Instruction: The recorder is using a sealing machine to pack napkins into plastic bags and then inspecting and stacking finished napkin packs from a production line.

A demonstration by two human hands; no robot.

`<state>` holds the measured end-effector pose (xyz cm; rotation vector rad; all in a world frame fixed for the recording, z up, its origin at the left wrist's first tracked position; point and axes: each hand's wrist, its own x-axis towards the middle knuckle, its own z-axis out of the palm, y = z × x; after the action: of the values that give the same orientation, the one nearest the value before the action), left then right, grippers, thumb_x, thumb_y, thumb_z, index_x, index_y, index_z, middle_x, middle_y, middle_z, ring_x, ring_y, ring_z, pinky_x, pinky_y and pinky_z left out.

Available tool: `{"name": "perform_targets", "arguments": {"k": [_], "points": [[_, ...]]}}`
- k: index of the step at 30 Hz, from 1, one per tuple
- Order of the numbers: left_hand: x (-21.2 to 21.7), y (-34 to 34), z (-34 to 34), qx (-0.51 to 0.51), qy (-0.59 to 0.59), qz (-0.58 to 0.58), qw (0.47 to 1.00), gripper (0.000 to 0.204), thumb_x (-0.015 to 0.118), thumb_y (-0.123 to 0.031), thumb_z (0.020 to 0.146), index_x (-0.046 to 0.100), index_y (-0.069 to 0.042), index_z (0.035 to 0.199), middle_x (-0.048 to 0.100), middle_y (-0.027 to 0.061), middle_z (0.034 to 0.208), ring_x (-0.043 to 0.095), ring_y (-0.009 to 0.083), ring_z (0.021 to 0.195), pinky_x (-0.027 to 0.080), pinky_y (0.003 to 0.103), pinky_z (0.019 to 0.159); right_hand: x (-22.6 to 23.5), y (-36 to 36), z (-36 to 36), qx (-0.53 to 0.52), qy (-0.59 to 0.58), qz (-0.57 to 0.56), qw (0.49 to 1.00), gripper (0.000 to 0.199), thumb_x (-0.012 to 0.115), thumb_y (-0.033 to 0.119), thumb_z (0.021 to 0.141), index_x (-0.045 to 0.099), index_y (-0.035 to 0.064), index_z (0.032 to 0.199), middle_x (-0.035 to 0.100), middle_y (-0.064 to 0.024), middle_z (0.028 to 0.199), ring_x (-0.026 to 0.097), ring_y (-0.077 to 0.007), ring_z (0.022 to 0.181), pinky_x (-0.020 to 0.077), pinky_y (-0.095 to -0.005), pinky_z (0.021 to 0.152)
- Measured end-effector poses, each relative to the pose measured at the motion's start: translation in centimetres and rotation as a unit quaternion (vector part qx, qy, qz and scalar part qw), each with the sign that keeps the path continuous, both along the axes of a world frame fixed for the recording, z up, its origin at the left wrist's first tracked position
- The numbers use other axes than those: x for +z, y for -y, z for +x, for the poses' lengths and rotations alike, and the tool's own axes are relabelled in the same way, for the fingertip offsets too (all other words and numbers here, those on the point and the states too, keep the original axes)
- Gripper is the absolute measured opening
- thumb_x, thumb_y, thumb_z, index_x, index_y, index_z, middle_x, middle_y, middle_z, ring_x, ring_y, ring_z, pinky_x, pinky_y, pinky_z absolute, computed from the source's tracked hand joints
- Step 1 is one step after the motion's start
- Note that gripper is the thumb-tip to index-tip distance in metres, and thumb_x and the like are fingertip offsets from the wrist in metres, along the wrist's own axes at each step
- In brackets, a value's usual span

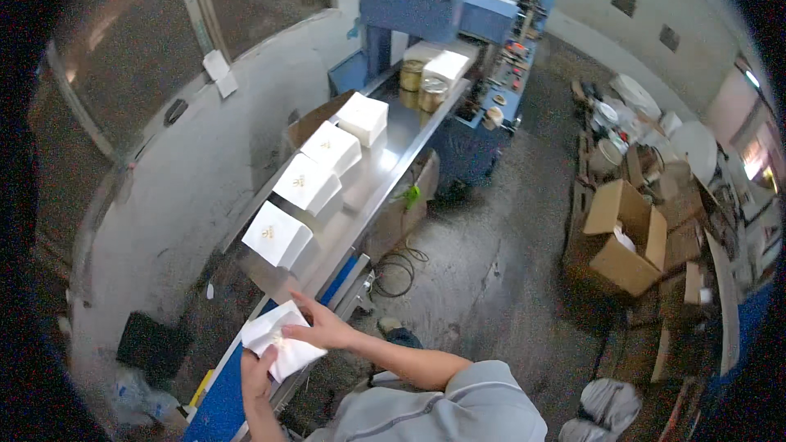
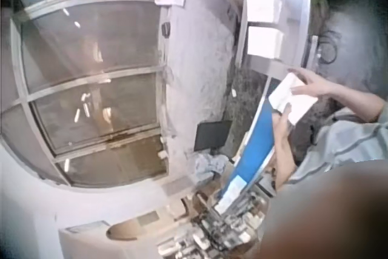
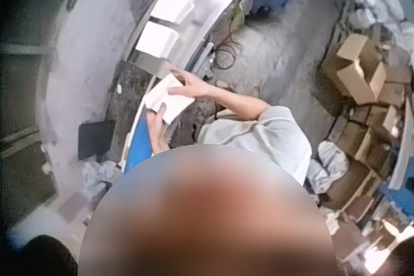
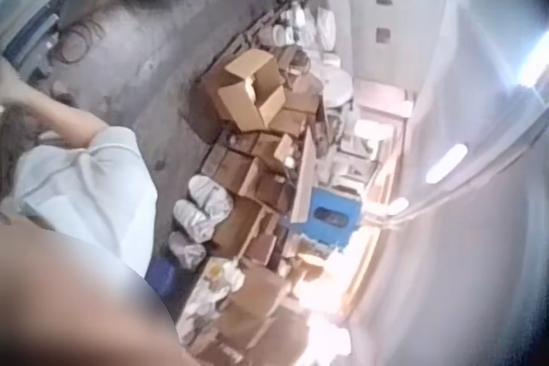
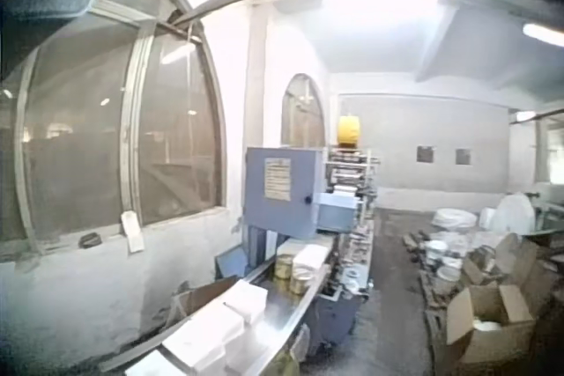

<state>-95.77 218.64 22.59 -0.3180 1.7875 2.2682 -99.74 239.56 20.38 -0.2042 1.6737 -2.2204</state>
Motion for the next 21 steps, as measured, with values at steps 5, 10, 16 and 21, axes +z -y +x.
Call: {"name": "perform_targets", "arguments": {"k": [5,10,16,21], "points": [[-1.2,1.5,3.1,-0.062,0.057,0.092,0.992,0.065,0.068,-0.008,0.078,0.040,0.003,0.135,0.056,0.0167,0.126,0.056,0.0296,0.116,0.046,0.041,0.101,-3.0,-2.3,6.8,-0.104,0.065,-0.029,0.992,0.060,0.055,0.026,0.097,0.030,0.0044,0.146,0.059,-0.0027,0.113,0.056,-0.0108,0.092,0.0461,-0.0242,0.081],[-3.4,-0.3,5.6,-0.125,0.035,0.144,0.981,0.068,0.070,-0.009,0.079,0.038,0.001,0.137,0.054,0.0160,0.130,0.056,0.0305,0.117,0.046,0.044,0.100,-6.6,-4.4,12.4,-0.070,0.202,-0.251,0.944,0.061,0.052,0.043,0.098,0.036,0.0060,0.144,0.057,-0.0038,0.121,0.056,-0.0127,0.107,0.0488,-0.0294,0.086],[-2.2,-8.5,9.2,-0.205,0.051,0.022,0.977,0.060,0.072,-0.006,0.079,0.046,0.002,0.133,0.058,0.0139,0.124,0.059,0.0265,0.112,0.048,0.039,0.097,-2.6,-10.7,18.3,-0.077,0.174,-0.183,0.965,0.063,0.054,0.043,0.097,0.036,0.0050,0.144,0.055,-0.0062,0.129,0.056,-0.0160,0.113,0.0473,-0.0309,0.091],[-3.2,-20.7,12.0,-0.318,0.019,-0.031,0.948,0.048,0.072,-0.004,0.080,0.055,0.001,0.125,0.064,0.0103,0.116,0.061,0.0216,0.106,0.048,0.035,0.092,-4.3,-21.3,25.3,-0.155,0.068,-0.111,0.979,0.083,0.071,0.035,0.086,0.026,0.0010,0.146,0.051,-0.0113,0.133,0.051,-0.0202,0.120,0.0416,-0.0354,0.102]]}}
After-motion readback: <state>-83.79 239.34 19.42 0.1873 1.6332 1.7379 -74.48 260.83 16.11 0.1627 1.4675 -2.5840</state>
